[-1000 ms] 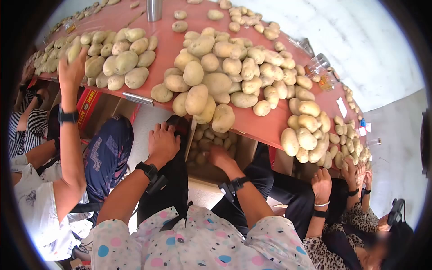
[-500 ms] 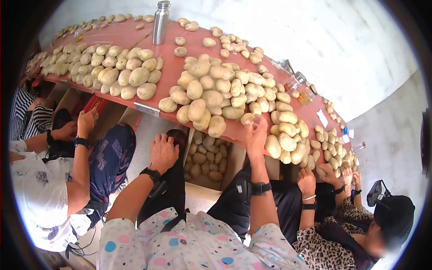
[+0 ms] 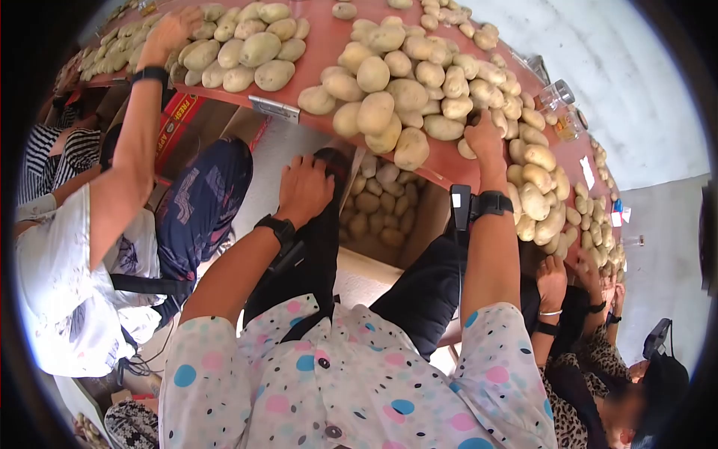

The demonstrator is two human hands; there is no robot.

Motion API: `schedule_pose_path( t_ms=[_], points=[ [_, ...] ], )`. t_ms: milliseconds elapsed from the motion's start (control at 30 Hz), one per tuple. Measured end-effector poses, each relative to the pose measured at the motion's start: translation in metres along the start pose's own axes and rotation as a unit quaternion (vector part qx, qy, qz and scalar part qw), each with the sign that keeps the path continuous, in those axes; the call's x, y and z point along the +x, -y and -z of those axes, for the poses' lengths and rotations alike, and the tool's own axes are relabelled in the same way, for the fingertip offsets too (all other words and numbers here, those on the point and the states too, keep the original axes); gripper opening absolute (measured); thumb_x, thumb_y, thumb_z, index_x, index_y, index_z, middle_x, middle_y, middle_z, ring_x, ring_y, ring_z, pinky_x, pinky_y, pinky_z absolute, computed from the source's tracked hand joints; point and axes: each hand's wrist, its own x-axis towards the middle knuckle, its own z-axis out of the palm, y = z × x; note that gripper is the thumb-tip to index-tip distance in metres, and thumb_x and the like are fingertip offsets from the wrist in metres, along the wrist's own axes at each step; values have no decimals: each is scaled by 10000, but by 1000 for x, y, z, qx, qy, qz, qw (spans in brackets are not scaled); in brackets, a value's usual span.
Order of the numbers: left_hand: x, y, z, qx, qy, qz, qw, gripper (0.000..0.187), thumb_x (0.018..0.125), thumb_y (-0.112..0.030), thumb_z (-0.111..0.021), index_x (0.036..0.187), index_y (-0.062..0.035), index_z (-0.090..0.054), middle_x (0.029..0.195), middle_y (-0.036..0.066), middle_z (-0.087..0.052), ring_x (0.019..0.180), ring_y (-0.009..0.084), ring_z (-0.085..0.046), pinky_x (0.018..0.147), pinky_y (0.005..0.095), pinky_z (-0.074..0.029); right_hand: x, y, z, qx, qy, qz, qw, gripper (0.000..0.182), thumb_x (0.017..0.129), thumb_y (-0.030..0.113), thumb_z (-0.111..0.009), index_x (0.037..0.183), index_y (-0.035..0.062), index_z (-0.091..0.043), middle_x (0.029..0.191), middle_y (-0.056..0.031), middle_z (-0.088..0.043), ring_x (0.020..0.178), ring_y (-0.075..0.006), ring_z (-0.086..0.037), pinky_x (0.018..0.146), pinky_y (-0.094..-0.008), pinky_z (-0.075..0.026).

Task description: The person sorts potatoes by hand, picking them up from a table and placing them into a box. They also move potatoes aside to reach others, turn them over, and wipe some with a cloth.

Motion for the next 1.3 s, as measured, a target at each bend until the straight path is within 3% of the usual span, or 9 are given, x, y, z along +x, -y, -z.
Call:
schedule_pose_path(
  t_ms=[267, 700, 767, 900, 1033, 1100, 1233, 1267, 1300],
  points=[
    [2, -2, 4, 14, 51, 22, 998, 320, 875, -319, -584, 1046, -56, -648, 1095, 99, -582, 1078, 276, -522, 871, 437, -424, -52, 31, 16, -96, -17, -13, 995, 581, 815, 45, -475, 1383, 164, -442, 1370, -307, -386, 1247, -440, -463, 1035, -510, -387],
    [-1, -1, 2, -9, -5, 4, 1000, 254, 832, -265, -649, 985, -63, -657, 1010, 98, -602, 1015, 284, -553, 836, 437, -462, -109, -5, 9, -46, -65, 57, 995, 522, 840, 104, -562, 1346, 144, -439, 1327, -249, -439, 1134, -479, -511, 929, -512, -466],
    [0, -1, -2, -9, -4, 5, 1000, 253, 831, -265, -650, 980, -61, -656, 1007, 100, -603, 1009, 285, -556, 835, 439, -465, -122, -17, 6, 33, -110, 183, 976, 455, 846, 64, -555, 1291, 89, -465, 1224, -243, -511, 1091, -428, -553, 911, -496, -463],
    [2, 2, -3, 0, 13, 3, 1000, 253, 828, -272, -650, 964, -59, -652, 1003, 103, -603, 1001, 289, -563, 831, 443, -471, -182, -6, -7, 136, -111, 256, 951, 354, 831, -6, -544, 1182, 34, -518, 1145, -231, -548, 1048, -392, -575, 903, -460, -462],
    [4, 0, -1, 4, 8, 1, 1000, 252, 830, -280, -647, 952, -59, -648, 1000, 104, -601, 1004, 288, -562, 834, 444, -469, -198, -13, -39, 232, -25, 274, 933, 231, 794, -47, -561, 1019, 3, -575, 1126, -204, -574, 1046, -379, -575, 904, -411, -470],
    [2, 1, -1, -6, 6, 5, 1000, 253, 833, -283, -643, 950, -59, -647, 1000, 105, -599, 1007, 288, -562, 837, 444, -468, -197, -21, -59, 166, 121, 236, 950, 209, 827, -21, -550, 1030, -1, -594, 1070, -203, -594, 1020, -381, -586, 890, -410, -476],
    [3, 1, -1, -11, 11, 13, 1000, 249, 833, -279, -643, 949, -59, -647, 998, 106, -598, 1007, 291, -560, 839, 450, -466, -177, -60, -128, -30, 199, 192, 960, 204, 878, 58, -537, 1064, 31, -616, 1081, -133, -632, 1031, -290, -606, 896, -358, -471],
    [3, 1, -2, -11, 12, 14, 1000, 246, 831, -274, -645, 950, -58, -649, 995, 106, -600, 1004, 292, -561, 837, 445, -468, -170, -71, -144, 190, 283, 59, 938, 190, 896, 98, -544, 1066, 52, -617, 1049, -115, -639, 1007, -286, -611, 864, -377, -478],
    [3, 2, -2, -10, 14, 13, 1000, 244, 829, -269, -647, 951, -58, -650, 991, 106, -602, 1000, 293, -562, 835, 440, -470, -166, -71, -149, 396, 345, -81, 847, 179, 915, 137, -551, 1068, 72, -618, 1017, -97, -646, 983, -282, -617, 832, -397, -485]
  ],
)
